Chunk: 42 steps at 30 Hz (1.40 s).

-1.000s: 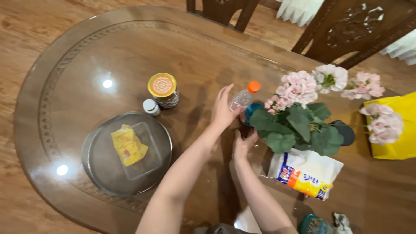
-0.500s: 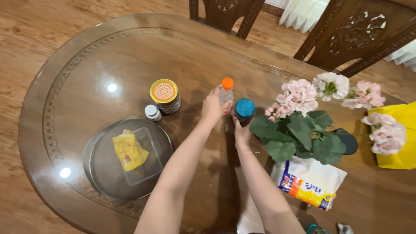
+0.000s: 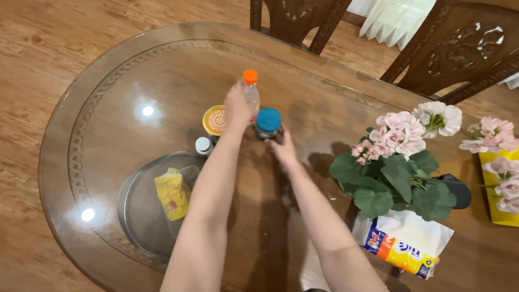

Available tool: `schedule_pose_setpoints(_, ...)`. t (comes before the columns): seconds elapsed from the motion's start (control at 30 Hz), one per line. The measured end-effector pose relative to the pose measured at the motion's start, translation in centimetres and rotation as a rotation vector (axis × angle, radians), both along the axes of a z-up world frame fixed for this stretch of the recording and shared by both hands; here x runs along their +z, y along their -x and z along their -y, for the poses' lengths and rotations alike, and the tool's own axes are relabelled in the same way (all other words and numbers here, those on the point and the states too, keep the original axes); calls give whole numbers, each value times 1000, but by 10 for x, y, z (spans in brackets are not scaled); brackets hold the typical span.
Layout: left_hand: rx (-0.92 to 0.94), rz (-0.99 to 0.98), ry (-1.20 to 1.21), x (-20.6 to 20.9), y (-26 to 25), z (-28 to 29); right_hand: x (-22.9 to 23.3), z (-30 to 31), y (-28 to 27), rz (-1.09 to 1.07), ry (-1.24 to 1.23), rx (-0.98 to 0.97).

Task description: The person sprays a cleaning solution onto a wooden dining table and wipes the surface with a cloth in circular motions. They move a metal tray and other items aside to reach more area, then continue wiping the entire tabletop until it appears clean and shiny.

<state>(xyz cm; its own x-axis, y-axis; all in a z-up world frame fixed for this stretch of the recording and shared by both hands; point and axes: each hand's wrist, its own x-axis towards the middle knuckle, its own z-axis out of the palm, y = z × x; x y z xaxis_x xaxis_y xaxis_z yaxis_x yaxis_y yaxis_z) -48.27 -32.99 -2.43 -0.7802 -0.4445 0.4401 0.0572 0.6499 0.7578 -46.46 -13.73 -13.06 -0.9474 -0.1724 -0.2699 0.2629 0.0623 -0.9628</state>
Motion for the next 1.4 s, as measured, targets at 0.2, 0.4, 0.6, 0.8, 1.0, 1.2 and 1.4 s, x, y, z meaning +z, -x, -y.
schedule_pose_setpoints(0.2, -40, 124, -35, 19, -9, 20, 17, 10, -28, 66, -84, 203)
schedule_pose_setpoints(0.4, 75, -62, 129, 34, -70, -26, -16, -69, -131, -333, -67, -105)
schedule_pose_setpoints(0.6, -226, -200, -12, 17, -172, -137, -32, -196, -208, -437, -164, -553)
schedule_pose_setpoints(0.8, -294, -29, -230, -31, -253, -218, 0, -220, -142, -569, -93, -586)
schedule_pose_setpoints(1.0, -264, 59, -233, -39, -327, -213, -43, -250, -88, -610, -318, -655)
schedule_pose_setpoints(1.2, -70, 181, -76, -53, -382, -153, -20, -217, -92, -818, -449, -623)
schedule_pose_setpoints(1.4, 41, 188, -82, -71, -402, -130, -29, -163, -105, -769, -316, -498)
